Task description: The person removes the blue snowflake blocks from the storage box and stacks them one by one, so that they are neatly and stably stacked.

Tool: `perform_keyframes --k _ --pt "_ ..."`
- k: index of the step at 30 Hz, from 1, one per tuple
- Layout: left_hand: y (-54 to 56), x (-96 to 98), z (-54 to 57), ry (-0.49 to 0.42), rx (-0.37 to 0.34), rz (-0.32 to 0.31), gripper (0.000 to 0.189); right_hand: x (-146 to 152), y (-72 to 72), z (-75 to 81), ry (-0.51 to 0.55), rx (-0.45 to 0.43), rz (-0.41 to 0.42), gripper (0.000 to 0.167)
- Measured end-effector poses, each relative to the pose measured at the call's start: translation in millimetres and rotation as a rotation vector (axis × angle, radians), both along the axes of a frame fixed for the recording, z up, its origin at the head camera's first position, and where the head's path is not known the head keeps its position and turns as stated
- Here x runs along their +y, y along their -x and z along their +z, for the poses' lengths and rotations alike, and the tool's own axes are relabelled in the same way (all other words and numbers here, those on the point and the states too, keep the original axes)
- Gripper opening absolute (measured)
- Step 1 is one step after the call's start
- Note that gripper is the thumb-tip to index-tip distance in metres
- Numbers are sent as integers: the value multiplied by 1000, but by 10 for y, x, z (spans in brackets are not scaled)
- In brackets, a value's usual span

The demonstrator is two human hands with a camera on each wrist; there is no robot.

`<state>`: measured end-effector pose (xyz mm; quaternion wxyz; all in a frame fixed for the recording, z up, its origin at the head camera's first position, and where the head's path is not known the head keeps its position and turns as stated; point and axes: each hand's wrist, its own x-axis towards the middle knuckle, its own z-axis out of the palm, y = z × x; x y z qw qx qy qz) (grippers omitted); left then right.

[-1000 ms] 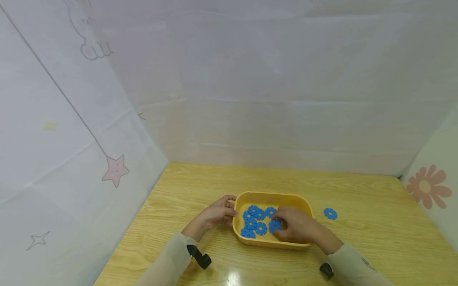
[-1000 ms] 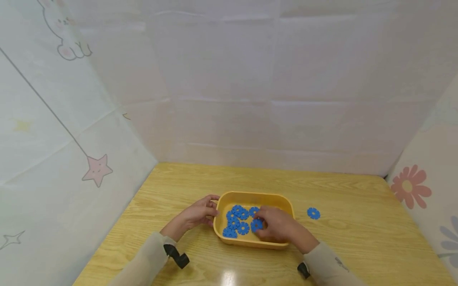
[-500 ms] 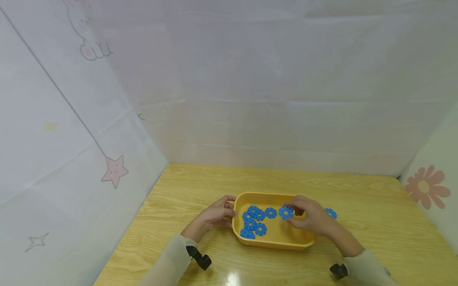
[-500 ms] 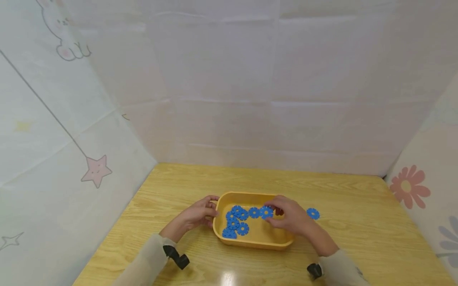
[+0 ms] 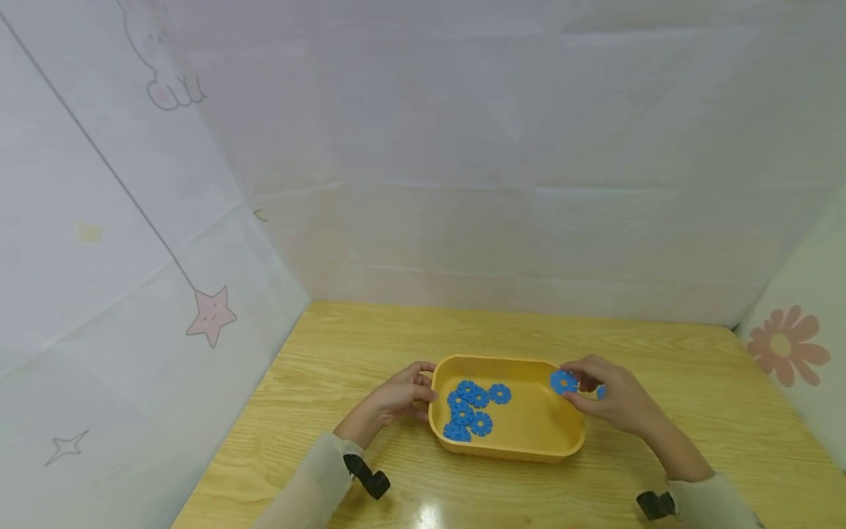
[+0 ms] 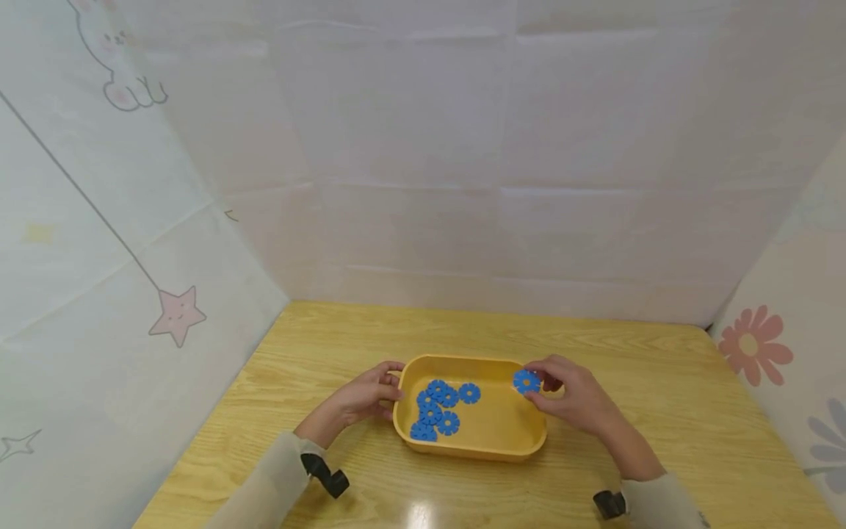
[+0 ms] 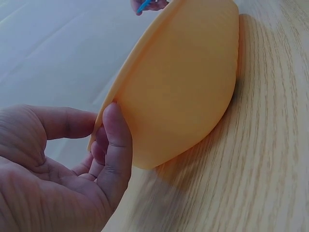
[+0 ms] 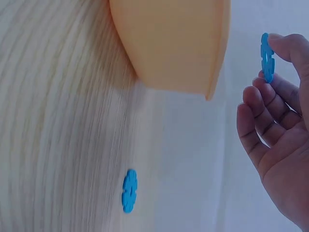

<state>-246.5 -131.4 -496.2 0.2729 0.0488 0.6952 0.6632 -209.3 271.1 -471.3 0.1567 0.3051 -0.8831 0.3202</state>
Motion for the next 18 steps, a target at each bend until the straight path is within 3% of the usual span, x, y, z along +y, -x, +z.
perform_keyframes --k 18 --pt "-5 -5 1 7 -5 1 60 523 2 -172 5 -138 -153 39"
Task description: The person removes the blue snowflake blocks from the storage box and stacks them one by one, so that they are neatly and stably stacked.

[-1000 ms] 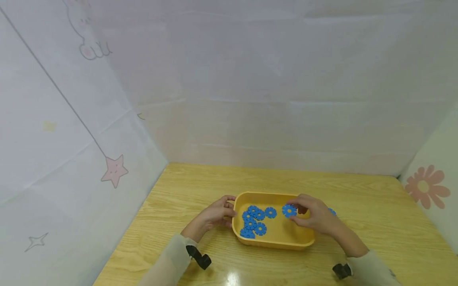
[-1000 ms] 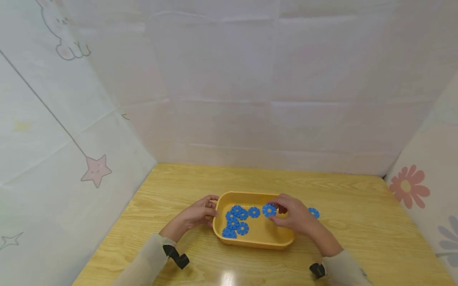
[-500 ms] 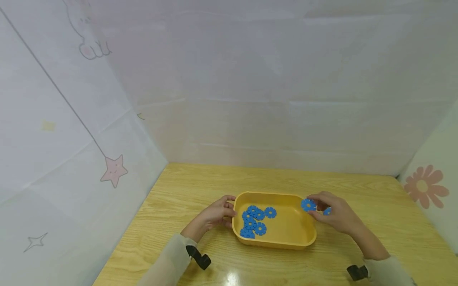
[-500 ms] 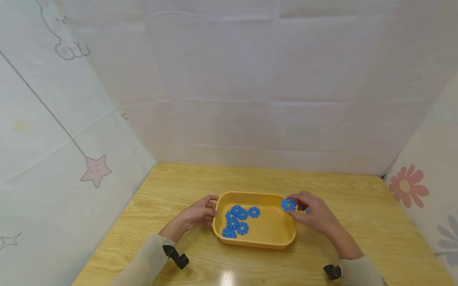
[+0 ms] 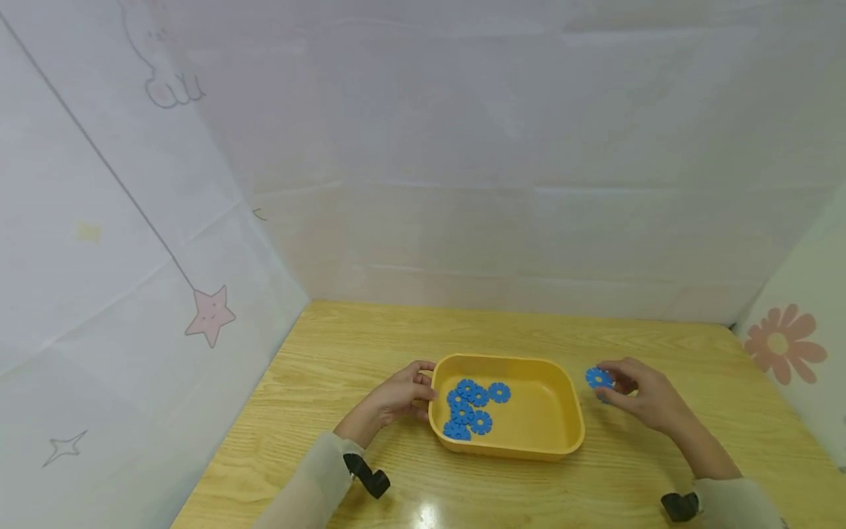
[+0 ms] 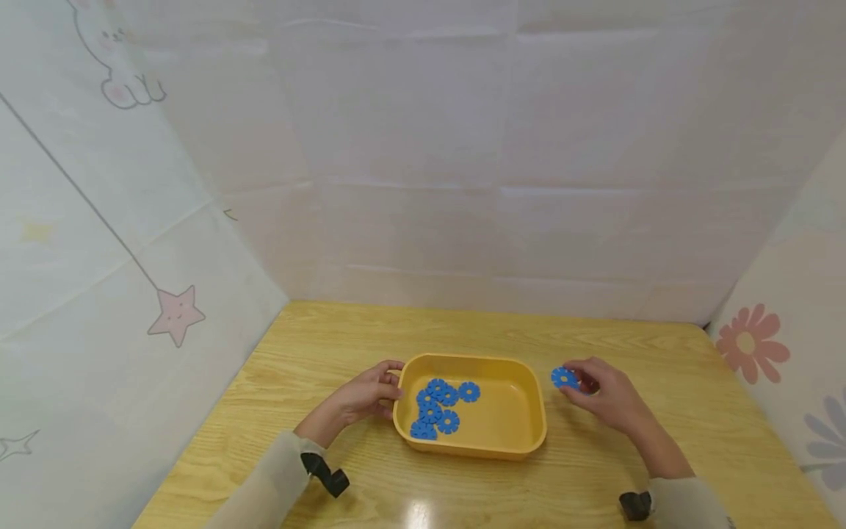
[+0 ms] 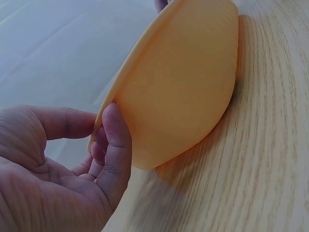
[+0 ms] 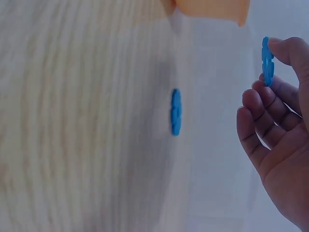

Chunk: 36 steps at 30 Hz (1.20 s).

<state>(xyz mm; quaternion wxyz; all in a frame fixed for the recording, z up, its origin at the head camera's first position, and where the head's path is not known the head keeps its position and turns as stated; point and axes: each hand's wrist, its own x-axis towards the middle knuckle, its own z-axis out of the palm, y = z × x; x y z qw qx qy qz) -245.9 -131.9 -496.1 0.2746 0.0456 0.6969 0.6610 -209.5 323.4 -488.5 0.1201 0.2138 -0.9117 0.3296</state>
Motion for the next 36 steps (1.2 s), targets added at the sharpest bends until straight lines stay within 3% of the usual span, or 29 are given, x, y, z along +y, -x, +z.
perform_keyframes --k 11,29,36 --pt "1 5 7 11 -11 3 60 197 60 -159 -89 -85 -67 38" --pt "17 7 4 17 -18 -2 60 324 179 -309 -160 -241 -68 41" --pt "13 -2 -5 9 -16 -4 59 332 208 -349 -177 -256 -57 42"
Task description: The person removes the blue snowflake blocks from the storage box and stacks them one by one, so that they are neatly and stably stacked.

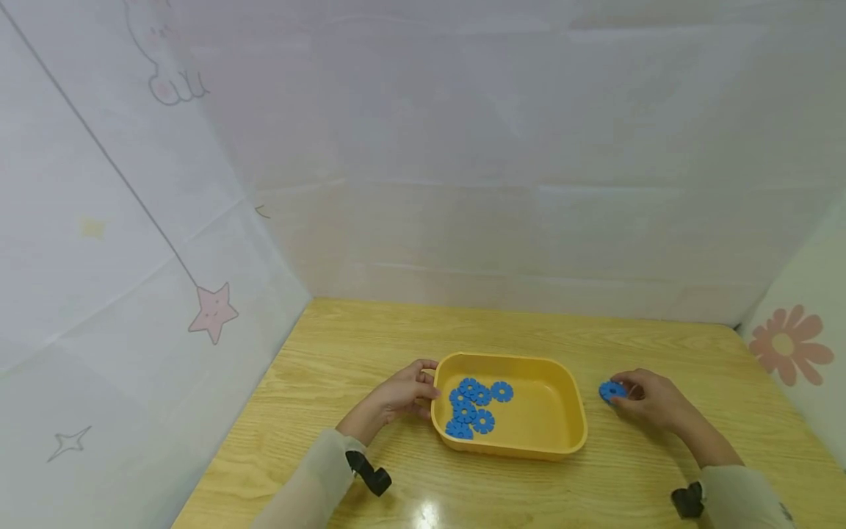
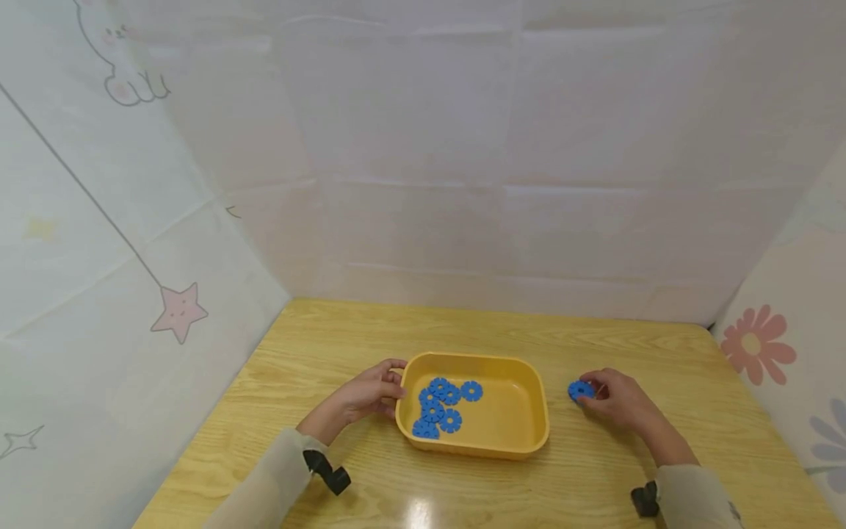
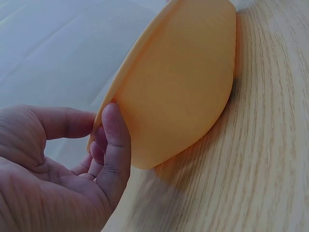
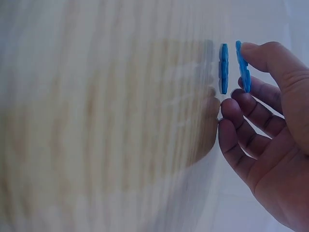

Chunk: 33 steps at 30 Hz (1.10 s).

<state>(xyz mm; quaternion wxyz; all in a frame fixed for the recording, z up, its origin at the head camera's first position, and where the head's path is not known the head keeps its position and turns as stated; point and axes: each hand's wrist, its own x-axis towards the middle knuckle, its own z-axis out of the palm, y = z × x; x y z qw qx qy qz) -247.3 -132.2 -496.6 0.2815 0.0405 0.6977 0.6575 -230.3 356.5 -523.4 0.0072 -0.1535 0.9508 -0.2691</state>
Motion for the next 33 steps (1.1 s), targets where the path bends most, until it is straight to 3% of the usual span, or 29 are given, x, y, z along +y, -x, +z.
perform_keyframes --k 11,33 --pt "-5 3 6 8 -1 9 60 -8 36 -10 9 -76 12 44" --pt "-7 1 -31 9 19 4 61 -22 35 -18 -1 -55 50 42"
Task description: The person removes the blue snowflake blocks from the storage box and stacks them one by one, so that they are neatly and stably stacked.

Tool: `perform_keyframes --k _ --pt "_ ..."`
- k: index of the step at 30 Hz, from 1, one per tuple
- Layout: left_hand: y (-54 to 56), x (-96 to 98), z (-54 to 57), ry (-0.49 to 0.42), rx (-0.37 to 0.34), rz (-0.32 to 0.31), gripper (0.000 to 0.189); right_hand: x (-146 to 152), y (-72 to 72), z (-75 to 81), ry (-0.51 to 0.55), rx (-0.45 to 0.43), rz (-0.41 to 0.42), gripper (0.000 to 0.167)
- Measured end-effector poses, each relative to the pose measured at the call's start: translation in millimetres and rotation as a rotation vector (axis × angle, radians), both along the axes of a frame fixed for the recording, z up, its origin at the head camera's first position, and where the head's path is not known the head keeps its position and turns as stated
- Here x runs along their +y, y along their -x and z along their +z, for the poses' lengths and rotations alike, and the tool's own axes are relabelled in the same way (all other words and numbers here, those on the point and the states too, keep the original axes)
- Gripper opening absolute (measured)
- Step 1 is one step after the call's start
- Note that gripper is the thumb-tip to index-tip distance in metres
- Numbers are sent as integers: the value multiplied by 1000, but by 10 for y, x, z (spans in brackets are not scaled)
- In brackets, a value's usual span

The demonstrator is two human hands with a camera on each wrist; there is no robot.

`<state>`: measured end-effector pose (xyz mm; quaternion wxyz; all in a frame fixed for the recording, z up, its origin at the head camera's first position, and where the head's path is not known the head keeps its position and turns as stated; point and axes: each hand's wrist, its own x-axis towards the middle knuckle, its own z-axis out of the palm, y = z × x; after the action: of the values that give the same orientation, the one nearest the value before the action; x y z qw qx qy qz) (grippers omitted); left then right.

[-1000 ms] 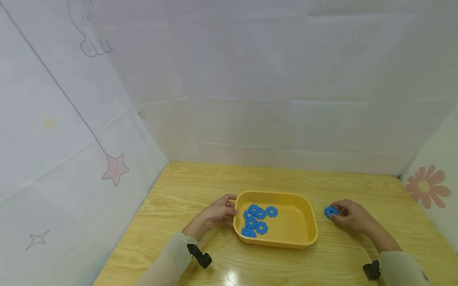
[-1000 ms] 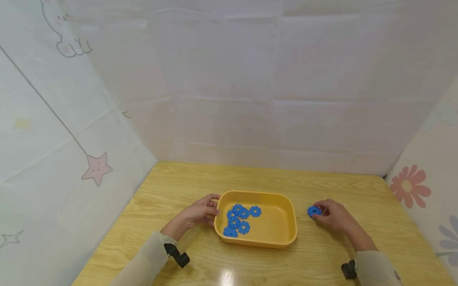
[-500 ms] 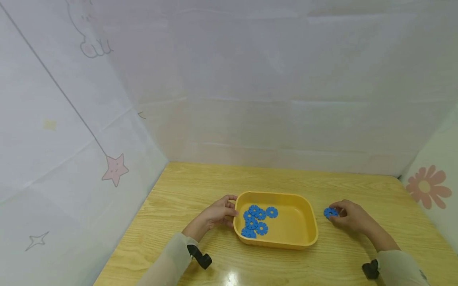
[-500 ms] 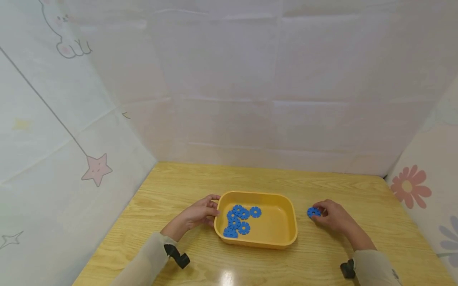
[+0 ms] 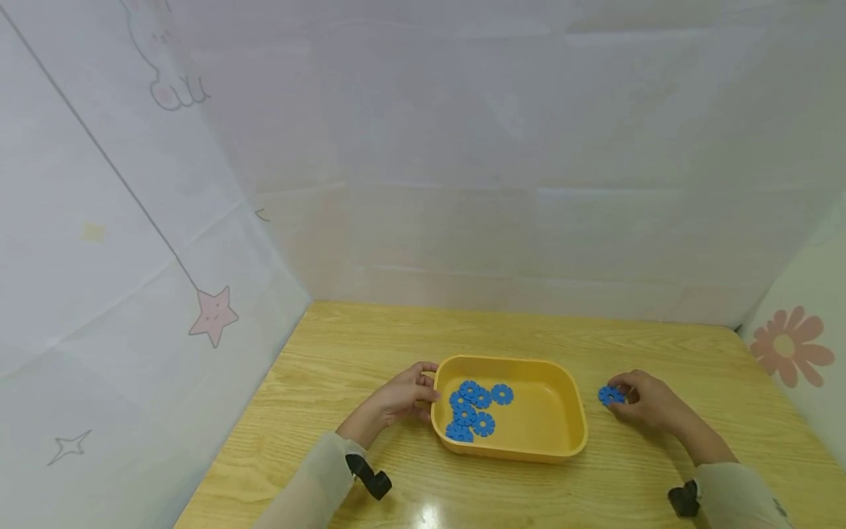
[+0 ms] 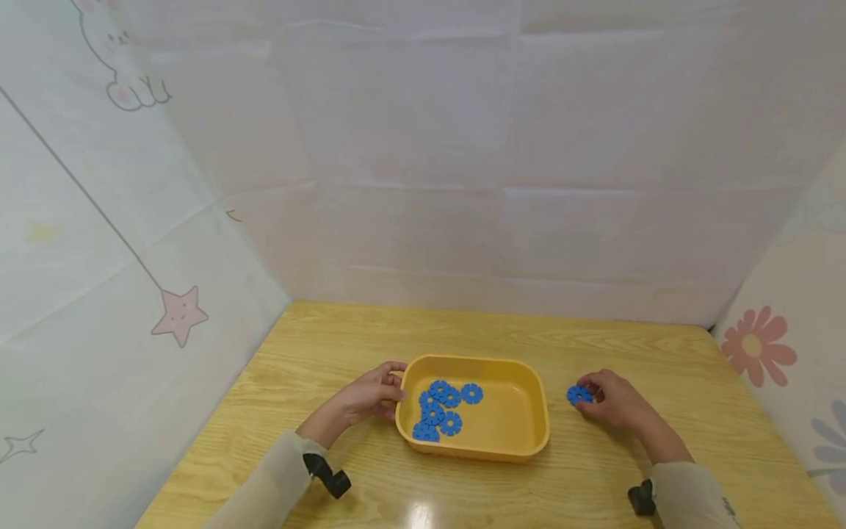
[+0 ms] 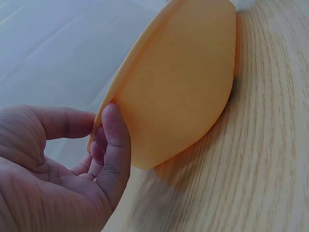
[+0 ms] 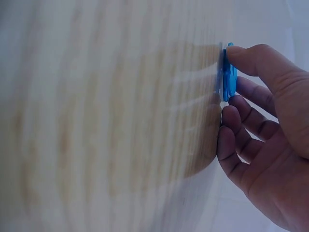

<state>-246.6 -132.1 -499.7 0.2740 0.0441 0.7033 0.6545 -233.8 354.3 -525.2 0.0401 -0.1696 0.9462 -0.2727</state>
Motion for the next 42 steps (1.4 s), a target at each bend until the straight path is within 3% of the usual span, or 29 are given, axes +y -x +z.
perform_keyframes --k 28,42 --pt "-5 3 21 2 -5 7 61 6 -11 -3 -21 39 14 39" --pt "-14 1 37 4 -6 10 61 30 0 10 7 -14 -8 41"
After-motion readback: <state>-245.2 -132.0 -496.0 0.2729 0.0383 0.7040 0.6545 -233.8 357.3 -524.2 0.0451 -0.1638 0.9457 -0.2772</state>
